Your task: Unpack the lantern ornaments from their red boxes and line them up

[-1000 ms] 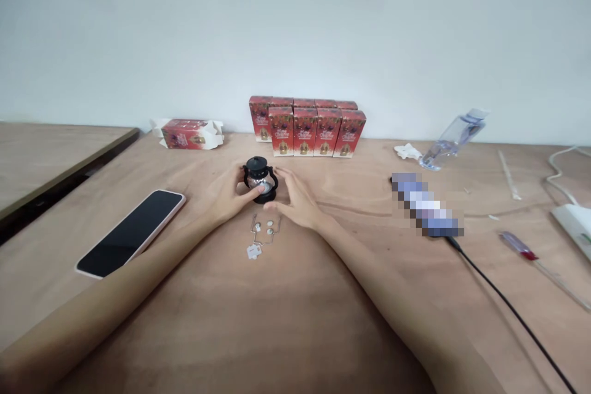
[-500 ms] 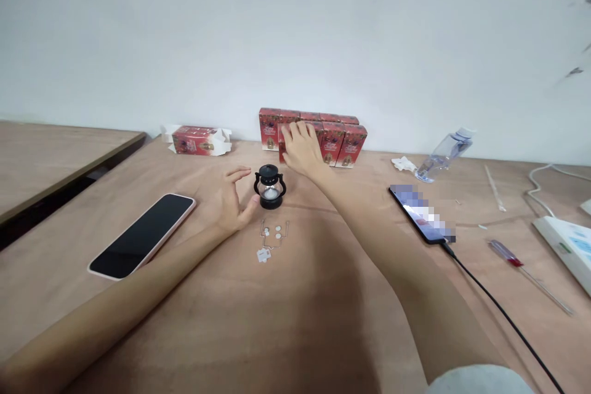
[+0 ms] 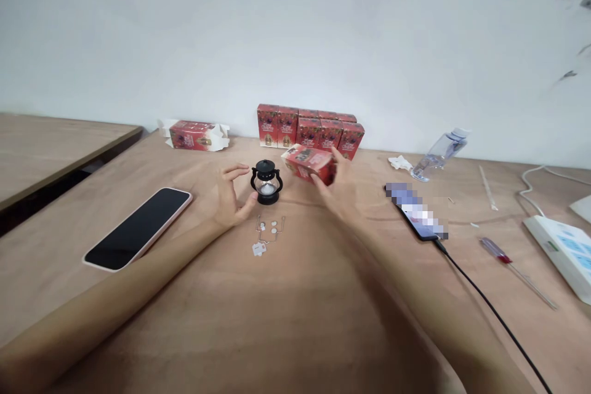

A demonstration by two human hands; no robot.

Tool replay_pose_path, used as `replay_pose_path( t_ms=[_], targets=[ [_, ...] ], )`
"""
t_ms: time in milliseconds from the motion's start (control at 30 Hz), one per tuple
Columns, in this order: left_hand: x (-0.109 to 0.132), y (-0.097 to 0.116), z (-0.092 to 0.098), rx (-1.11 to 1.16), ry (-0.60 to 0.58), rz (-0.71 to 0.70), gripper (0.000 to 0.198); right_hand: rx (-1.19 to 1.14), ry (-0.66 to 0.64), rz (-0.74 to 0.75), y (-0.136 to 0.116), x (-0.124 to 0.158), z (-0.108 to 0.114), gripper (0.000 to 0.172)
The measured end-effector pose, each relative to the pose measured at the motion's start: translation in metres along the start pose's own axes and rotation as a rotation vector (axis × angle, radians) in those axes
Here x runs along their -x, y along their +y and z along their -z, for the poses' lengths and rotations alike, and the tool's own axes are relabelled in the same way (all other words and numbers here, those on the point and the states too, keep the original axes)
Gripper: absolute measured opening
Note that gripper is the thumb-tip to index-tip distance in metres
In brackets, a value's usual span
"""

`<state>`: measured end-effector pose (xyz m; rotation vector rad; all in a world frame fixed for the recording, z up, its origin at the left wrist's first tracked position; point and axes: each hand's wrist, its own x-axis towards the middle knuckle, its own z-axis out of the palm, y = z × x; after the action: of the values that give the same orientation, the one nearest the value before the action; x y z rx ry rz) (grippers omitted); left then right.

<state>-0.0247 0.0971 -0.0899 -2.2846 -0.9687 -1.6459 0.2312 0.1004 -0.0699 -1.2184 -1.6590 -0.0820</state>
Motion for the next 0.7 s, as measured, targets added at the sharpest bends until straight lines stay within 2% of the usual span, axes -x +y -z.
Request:
replay_pose_path(
  t_ms=[100, 200, 367, 500, 600, 700],
  targets=[
    [0.000, 0.001, -0.001, 0.015, -0.038, -0.003, 0.045, -0.245, 0.069, -0.243, 0.002, 0.028, 0.020, 0.058],
    [0.000, 0.001, -0.002, 0.073, -0.118, -0.002, 0.051, -0.461, 0.027, -0.362, -0.005, 0.049, 0.025, 0.056],
    [0.004, 0.002, 0.000, 0.132, -0.185, 0.105, 0.054, -0.588, -0.118, -0.339, -0.030, 0.071, 0.011, 0.055],
    [0.005, 0.004, 0.004, 0.176, -0.202, 0.138, 0.055, -0.691, -0.103, -0.383, -0.044, 0.076, 0.007, 0.054],
    [0.005, 0.006, 0.003, 0.369, -0.319, 0.182, 0.055, -0.783, -0.107, -0.439, -0.045, 0.075, 0.008, 0.050],
    [0.006, 0.009, 0.000, 0.607, -0.376, 0.327, 0.056, -0.812, -0.128, -0.489, -0.041, 0.071, 0.008, 0.047]
  ],
)
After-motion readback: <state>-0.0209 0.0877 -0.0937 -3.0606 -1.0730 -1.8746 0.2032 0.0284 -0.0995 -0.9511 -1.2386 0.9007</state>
